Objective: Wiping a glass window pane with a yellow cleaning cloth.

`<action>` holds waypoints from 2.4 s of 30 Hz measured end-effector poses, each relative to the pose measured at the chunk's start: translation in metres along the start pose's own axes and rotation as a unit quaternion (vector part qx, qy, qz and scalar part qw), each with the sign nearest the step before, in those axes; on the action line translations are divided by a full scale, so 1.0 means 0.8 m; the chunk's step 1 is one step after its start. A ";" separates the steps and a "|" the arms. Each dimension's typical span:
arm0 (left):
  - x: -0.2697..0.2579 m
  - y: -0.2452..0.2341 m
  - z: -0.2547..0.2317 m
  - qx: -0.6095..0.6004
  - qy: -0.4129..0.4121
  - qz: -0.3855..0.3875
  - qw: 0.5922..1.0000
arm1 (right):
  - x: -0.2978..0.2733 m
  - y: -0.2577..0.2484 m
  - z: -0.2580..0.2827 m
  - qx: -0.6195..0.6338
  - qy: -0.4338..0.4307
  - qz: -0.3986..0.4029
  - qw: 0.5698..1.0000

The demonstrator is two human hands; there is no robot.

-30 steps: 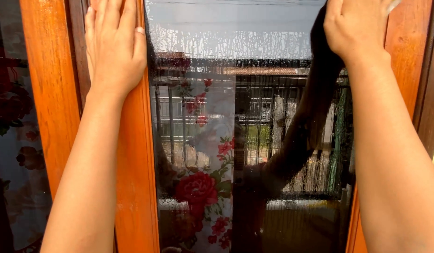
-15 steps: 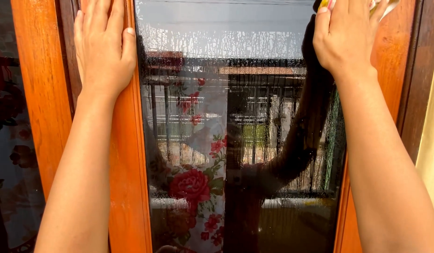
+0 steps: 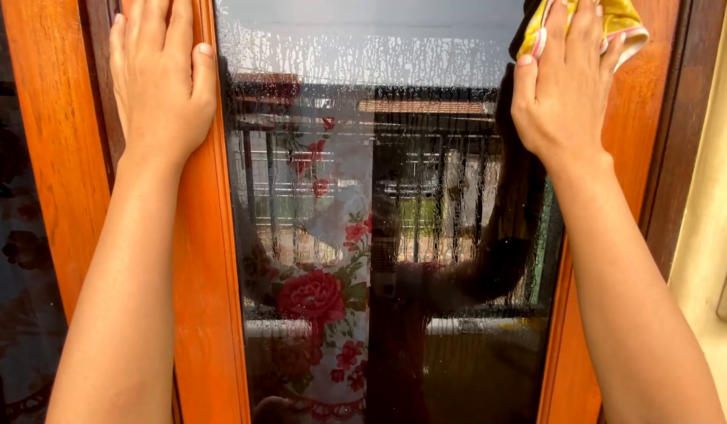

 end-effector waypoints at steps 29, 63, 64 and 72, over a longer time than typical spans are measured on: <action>-0.025 -0.002 -0.010 0.003 -0.016 -0.007 1.000 | 0.004 0.025 0.067 0.007 -0.020 -0.001 1.000; -0.027 0.007 0.001 -0.020 -0.032 0.006 0.999 | 0.039 0.078 0.326 0.036 -0.138 -0.061 0.988; -0.026 0.006 0.001 -0.019 -0.031 0.006 0.999 | 0.042 0.076 0.335 0.037 -0.137 -0.061 0.988; -0.039 0.000 0.000 -0.039 -0.037 0.000 0.999 | 0.047 0.067 0.385 0.086 -0.173 -0.081 0.978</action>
Point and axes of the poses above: each hand's wrist, its own x-axis towards the middle knuckle, its own y-axis out of the palm, z = x × y, the point moved 8 cm from there along x, towards the middle knuckle, and after that the axes turned 1 degree about y, right-handed, at the moved point
